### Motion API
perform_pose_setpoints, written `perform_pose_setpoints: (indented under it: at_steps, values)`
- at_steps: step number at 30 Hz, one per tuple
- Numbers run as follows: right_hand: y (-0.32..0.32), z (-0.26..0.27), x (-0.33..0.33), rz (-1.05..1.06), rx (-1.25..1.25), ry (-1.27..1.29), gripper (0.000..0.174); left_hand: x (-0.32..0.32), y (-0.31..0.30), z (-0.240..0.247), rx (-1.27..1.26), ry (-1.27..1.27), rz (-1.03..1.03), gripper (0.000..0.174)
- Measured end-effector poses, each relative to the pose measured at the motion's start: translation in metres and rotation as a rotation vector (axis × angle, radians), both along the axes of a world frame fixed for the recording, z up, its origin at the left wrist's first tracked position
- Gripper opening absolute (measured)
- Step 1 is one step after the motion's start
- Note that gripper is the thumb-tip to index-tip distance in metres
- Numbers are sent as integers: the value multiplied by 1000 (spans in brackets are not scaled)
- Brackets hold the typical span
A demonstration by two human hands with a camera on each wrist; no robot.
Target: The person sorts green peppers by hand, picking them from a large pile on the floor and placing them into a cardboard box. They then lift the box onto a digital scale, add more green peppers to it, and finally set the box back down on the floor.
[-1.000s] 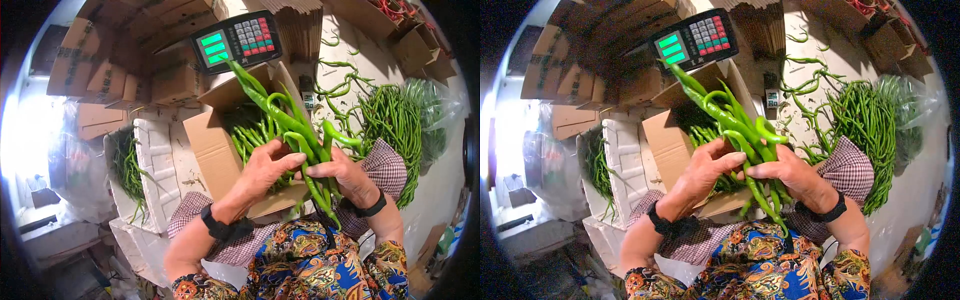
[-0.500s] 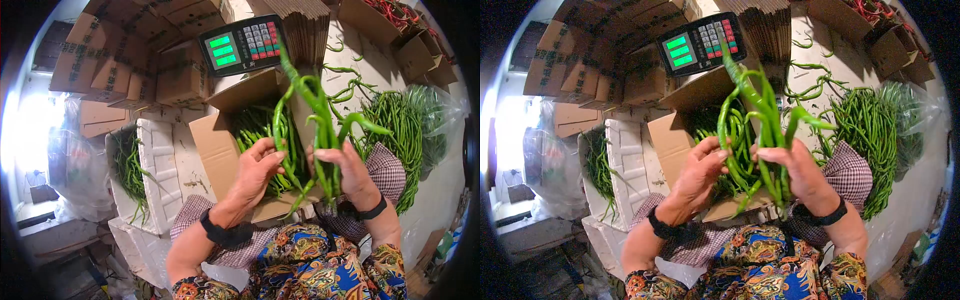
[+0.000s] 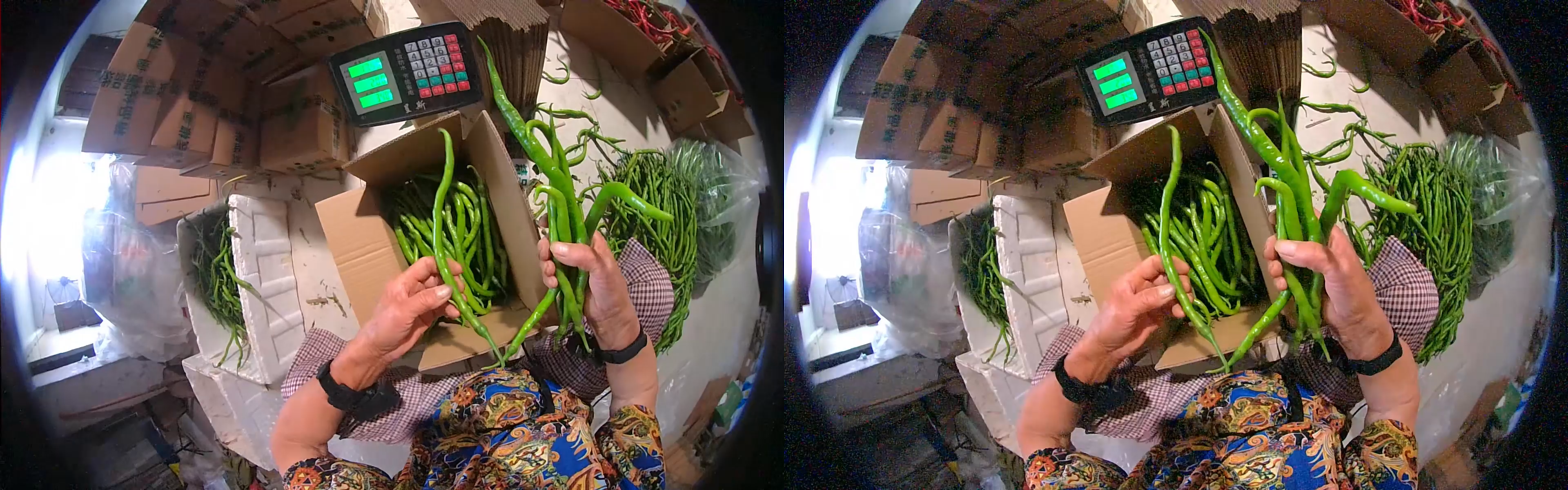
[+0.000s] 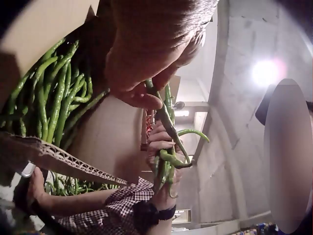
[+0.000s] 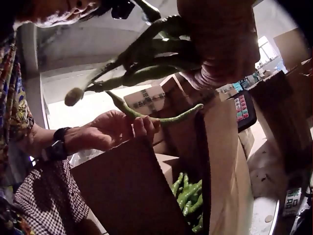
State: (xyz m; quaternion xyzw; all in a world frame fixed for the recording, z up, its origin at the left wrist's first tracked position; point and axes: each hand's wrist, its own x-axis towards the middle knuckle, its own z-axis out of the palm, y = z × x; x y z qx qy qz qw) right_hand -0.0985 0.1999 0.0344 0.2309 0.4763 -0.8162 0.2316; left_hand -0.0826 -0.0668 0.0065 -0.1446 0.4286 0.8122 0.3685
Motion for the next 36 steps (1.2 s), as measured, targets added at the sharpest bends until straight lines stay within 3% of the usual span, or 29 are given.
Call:
perform_pose_setpoints:
  at_steps: [8,10,14,16,17,20,21,24,26,29,31,32,36]
  values:
    - [-3,1,0,40,-37,-5,33,-9,-4,-16,-119,-26,90,26]
    - [-1,1,-1,133,-45,3,41,-20,-8,-25,-144,-39,101,27]
    - [-6,0,-1,195,-90,42,49,-18,5,-43,-313,-20,-51,38]
    - [-5,-8,2,199,-147,77,52,-8,27,-35,-1001,547,-146,43]
    - [-6,-8,2,193,-152,79,52,-5,34,-38,-954,659,64,46]
    - [-14,-10,2,141,-171,98,51,-8,33,-3,-873,735,-13,42]
    - [-17,-11,3,112,-177,114,50,-3,39,6,-734,550,-10,37]
    - [-28,-21,5,64,-257,74,46,8,59,17,-645,538,-96,39]
    - [-30,-23,6,109,-298,42,45,1,67,24,-752,428,-139,39]
    - [-34,-23,5,169,-296,104,44,-1,64,5,-615,315,-110,36]
    - [-32,-22,5,168,-215,68,41,1,67,-3,-348,348,81,32]
    - [-32,-22,4,167,-175,49,40,-1,56,-11,-458,330,-86,31]
    - [-20,-18,1,82,-67,148,28,-7,44,-4,-321,112,45,22]
